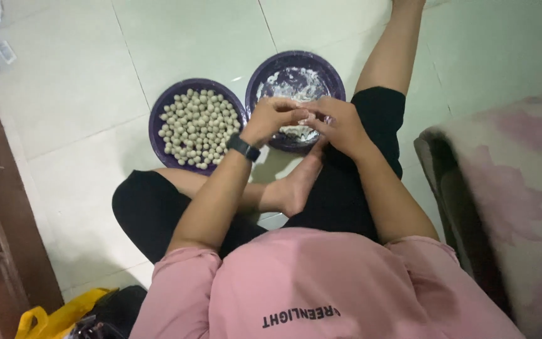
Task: Rolling small pieces of dough into spherical balls using palms and placing them in a collection bowl.
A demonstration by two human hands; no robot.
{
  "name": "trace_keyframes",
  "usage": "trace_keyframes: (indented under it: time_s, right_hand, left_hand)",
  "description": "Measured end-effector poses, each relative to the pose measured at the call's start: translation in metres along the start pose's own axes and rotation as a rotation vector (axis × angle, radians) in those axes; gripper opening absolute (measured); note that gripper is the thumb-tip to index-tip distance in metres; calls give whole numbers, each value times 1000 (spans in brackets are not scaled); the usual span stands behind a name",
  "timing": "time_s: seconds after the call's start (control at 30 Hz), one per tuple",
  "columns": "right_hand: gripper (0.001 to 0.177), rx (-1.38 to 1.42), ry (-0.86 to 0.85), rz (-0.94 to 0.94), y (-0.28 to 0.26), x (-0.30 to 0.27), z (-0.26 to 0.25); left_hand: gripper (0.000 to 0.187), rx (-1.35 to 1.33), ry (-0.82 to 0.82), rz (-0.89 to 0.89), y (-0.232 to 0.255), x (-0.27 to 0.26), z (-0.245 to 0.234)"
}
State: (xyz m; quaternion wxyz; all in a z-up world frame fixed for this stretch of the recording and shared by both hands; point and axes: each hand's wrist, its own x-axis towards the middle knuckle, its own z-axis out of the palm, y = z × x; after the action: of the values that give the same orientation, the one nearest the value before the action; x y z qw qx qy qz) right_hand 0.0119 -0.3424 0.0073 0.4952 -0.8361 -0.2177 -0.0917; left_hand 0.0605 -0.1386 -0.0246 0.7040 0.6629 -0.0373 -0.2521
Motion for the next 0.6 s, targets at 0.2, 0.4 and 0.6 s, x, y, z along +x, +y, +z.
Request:
trace_keyframes:
  time_s: [0.2,0.4,0.6]
  right_hand:
    - [25,178,231,90,16,3,15]
    - [18,-49,219,-63,-1,5,17]
    - [34,-2,-43,-130,-26,6,3]
  left_hand:
    - [47,-448,-33,-148,-5,-15,12]
    - [36,-592,-136,-147,-11,-20,6]
    - [16,-612,69,-198,-28,-22,13]
